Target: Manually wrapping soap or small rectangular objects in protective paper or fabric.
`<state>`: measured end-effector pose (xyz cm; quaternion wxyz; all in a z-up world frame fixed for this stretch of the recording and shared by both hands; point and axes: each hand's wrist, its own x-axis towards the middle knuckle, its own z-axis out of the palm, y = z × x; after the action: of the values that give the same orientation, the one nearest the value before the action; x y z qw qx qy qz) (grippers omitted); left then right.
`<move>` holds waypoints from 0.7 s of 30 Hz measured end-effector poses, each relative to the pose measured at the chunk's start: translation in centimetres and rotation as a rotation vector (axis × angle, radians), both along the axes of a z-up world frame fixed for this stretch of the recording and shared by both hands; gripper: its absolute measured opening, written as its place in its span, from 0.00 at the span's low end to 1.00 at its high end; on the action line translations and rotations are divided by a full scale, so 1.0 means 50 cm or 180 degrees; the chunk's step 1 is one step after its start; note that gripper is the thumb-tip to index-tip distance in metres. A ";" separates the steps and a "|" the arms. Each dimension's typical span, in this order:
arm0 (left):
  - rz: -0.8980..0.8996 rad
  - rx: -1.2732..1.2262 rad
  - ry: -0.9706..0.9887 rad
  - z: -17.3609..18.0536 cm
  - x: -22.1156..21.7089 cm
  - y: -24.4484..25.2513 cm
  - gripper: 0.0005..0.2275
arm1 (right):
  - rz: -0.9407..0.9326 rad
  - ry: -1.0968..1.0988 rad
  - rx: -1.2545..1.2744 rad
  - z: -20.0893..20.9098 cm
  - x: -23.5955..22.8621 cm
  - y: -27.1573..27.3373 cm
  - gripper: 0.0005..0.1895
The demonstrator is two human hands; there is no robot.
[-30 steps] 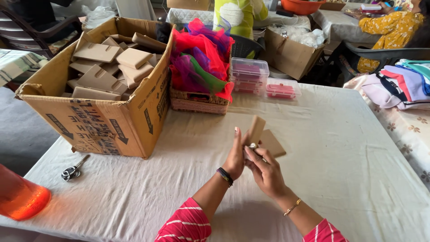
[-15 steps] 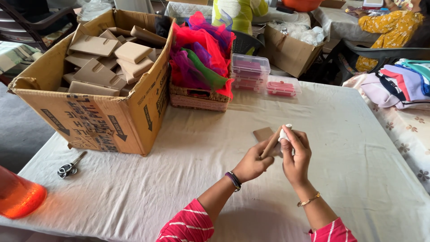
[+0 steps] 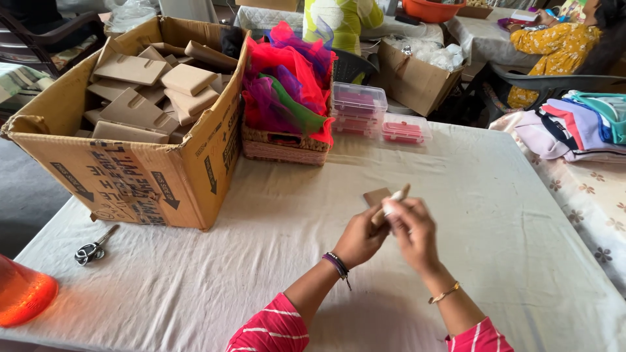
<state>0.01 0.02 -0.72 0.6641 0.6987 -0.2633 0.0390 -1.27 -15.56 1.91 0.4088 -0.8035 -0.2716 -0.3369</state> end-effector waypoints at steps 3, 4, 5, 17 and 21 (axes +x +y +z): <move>0.0222 -0.0008 -0.0080 -0.031 0.019 0.003 0.13 | 0.0309 -0.0186 -0.0373 0.009 -0.013 0.029 0.16; 0.0227 -0.0009 -0.0071 -0.017 0.014 0.006 0.13 | 0.0315 -0.0178 -0.0373 0.007 -0.006 0.022 0.16; 0.0333 -0.0008 -0.0014 -0.004 0.008 0.007 0.18 | 0.0322 -0.0162 -0.0347 0.004 0.000 0.014 0.17; 0.0492 -0.0090 -0.0235 -0.009 0.001 0.005 0.15 | 0.0031 -0.0128 -0.0548 0.020 -0.019 0.033 0.18; 0.0430 -0.0093 0.0081 -0.017 0.004 -0.002 0.15 | -0.0065 -0.0351 -0.0632 0.032 -0.001 0.004 0.18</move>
<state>0.21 -0.10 -1.59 0.6734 0.7055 -0.2065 0.0786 -1.30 -15.38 3.53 0.3081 -0.8230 -0.3175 -0.3562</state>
